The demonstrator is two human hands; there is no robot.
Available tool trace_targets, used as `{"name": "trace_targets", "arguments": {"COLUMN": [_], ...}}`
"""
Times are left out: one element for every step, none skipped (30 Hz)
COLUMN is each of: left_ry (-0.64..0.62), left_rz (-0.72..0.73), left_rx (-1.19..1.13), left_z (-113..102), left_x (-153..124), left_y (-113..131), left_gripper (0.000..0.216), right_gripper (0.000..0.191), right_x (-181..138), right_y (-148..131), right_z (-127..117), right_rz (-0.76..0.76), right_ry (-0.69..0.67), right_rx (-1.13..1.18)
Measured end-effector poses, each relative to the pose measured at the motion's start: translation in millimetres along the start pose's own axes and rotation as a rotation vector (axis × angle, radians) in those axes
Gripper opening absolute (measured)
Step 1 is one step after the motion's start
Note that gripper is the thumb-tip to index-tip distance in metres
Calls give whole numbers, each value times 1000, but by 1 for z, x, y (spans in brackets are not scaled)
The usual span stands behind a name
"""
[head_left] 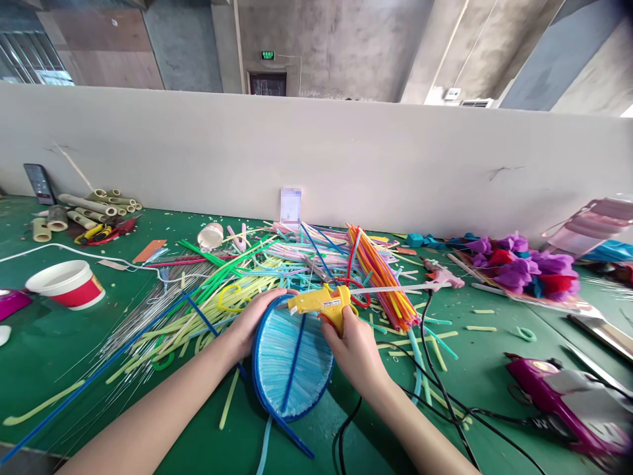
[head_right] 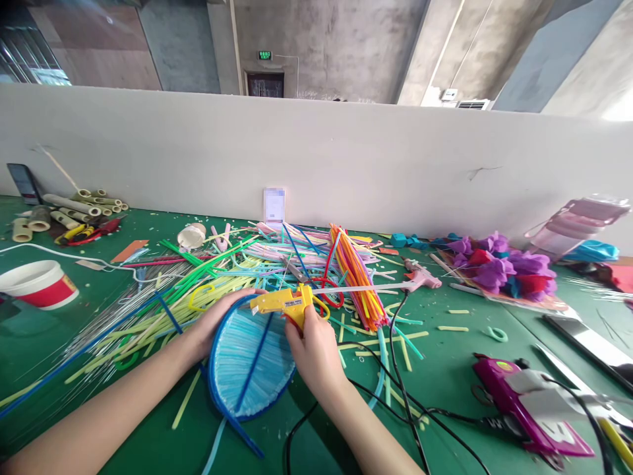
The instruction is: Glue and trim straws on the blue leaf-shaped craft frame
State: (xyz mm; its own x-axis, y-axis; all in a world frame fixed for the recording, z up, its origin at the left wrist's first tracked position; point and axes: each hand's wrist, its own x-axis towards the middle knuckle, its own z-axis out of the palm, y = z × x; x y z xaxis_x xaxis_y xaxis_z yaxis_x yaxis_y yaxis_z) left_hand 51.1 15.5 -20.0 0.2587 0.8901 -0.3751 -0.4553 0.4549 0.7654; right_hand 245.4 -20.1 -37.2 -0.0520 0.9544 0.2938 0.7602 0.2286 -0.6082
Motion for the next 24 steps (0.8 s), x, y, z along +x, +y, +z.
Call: {"name": "trace_targets", "arguments": {"left_ry": [-1, 0, 1, 3, 7, 9, 10, 11, 11, 9, 8, 7, 7, 7, 7, 7, 7, 7, 7, 6, 5, 5, 5, 5], "left_rz": [1, 2, 0, -2, -5, -6, -7, -6, -6, -6, -6, -9, -11, -12, -10, -9, -10, -12, -15, -18, -21, -20, -17, -14], "left_rx": [-2, -3, -4, -5, -6, -6, -6, -6, -5, -5, -5, -7, -8, -11, -13, -15, -16, -17, -16, -15, -13, -11, -10, -6], "left_z": [0, 0, 0, 0, 0, 0, 1, 1, 1, 1, 1, 1, 1, 1, 1, 1, 1, 1, 1, 0, 0, 0, 0, 0], "left_x": [0, 1, 1, 1, 1, 1, 1, 1, 1, 0, 0, 0, 0, 0, 0, 0, 0, 0, 0, 0, -1, -1, -1, -1], "left_y": [0, 0, 0, 0, 0, 0, 0, 0, 0, 0, 0, 0, 0, 0, 0, 0, 0, -1, -1, -1, -1, -1, -1, -1], "left_gripper": [22, 22, 22, 22, 22, 22, 22, 22, 22, 22, 22, 22, 22, 22, 22, 22, 22, 22, 22, 22, 22, 22, 22, 23], "right_gripper": [22, 22, 22, 22, 22, 22, 22, 21, 21, 21, 21, 20, 20, 20, 20, 21, 21, 21, 21, 21, 21, 21, 21, 21], "right_x": [0, 0, 0, 1, 1, 1, 1, 0, 0, 0, 0, -1, -1, -1, -1, -1, -1, -1, -1, -1, 0, 0, 0, 0], "right_y": [0, 0, 1, 1, 1, 2, 2, 3, 3, 4, 4, 4, 4, 4, 4, 4, 3, 3, 2, 2, 2, 1, 1, 0], "right_z": [0, 0, 0, 0, 0, 0, 1, 1, 1, 1, 1, 1, 1, 1, 1, 1, 0, 0, 0, 0, -1, -1, -1, -1], "right_rz": [-6, -13, -19, -25, -32, -39, -46, -53, -60, -65, -68, -71, -72, -73, -73, -74, -74, -74, -73, -71, -68, -64, -55, -37], "right_ry": [3, 7, 12, 16, 19, 22, 24, 24, 25, 26, 27, 28, 30, 32, 33, 34, 35, 34, 33, 32, 31, 31, 30, 31], "right_rx": [0, 1, 1, 2, 1, -1, -3, -4, -5, -5, -3, -2, 0, 0, 1, 3, 5, 7, 9, 10, 11, 11, 11, 10]}}
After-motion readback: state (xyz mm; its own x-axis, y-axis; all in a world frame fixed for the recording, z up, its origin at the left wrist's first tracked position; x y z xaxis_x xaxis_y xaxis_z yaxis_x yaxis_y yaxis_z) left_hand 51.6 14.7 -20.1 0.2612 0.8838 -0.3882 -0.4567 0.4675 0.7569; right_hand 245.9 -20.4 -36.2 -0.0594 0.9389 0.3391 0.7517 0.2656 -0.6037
